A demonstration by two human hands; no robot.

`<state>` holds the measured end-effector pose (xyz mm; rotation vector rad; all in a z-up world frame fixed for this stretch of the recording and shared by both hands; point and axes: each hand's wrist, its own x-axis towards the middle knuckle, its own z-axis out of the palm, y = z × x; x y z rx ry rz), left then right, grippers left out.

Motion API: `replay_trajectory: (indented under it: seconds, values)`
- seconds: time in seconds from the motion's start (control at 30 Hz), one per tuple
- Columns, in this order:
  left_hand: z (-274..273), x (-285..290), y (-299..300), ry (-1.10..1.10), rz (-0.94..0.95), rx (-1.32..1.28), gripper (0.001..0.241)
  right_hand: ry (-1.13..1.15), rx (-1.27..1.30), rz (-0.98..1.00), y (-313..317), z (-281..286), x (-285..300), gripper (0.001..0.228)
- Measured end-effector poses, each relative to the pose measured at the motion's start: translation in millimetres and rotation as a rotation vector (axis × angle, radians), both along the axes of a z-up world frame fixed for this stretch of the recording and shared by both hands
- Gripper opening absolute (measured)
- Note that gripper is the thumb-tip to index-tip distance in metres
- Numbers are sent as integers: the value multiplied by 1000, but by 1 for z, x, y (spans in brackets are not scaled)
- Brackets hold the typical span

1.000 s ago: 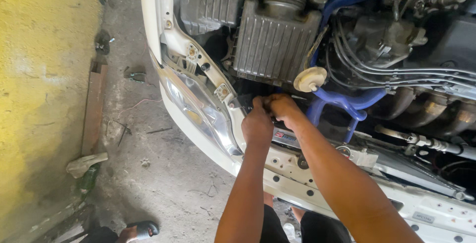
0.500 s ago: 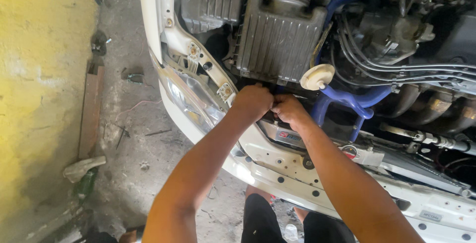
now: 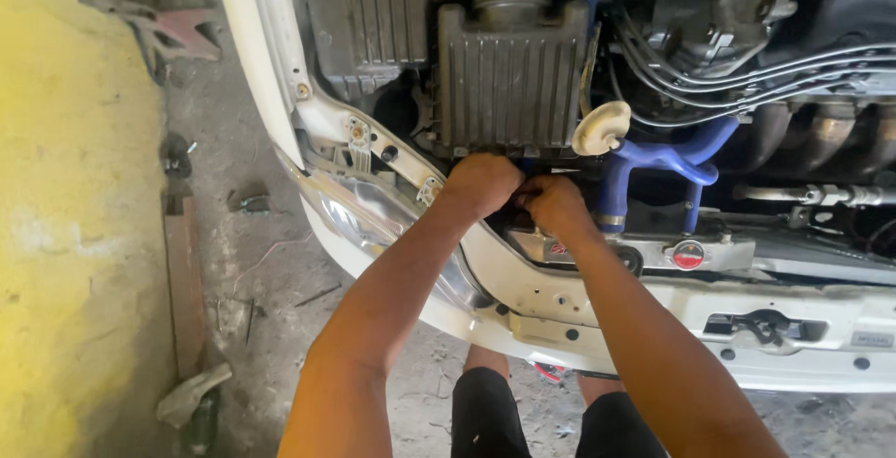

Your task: The person works under the hood of a white car, tightening a battery terminal with a wrench and then wrapping a wire with black electrical tape. The person then routes the taped wire near the headlight and engine bay components.

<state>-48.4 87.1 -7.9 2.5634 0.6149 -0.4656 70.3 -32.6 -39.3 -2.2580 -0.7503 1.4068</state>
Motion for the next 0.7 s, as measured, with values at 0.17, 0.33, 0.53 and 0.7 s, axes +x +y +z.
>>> replay_trajectory:
  seconds: [0.17, 0.33, 0.53, 0.7]
  values:
    - [-8, 2, 1, 18, -25, -33, 19, -219, 43, 59, -4, -12, -6, 27]
    - [-38, 9, -9, -65, 132, -194, 26, -336, 275, 127, -14, -21, -12, 23]
    - [-88, 37, 4, 331, -17, -292, 33, -354, 231, 119, -17, -19, -12, 22]
    - [-67, 17, 2, 168, 104, -386, 46, -332, 244, -5, -20, 11, -25, 21]
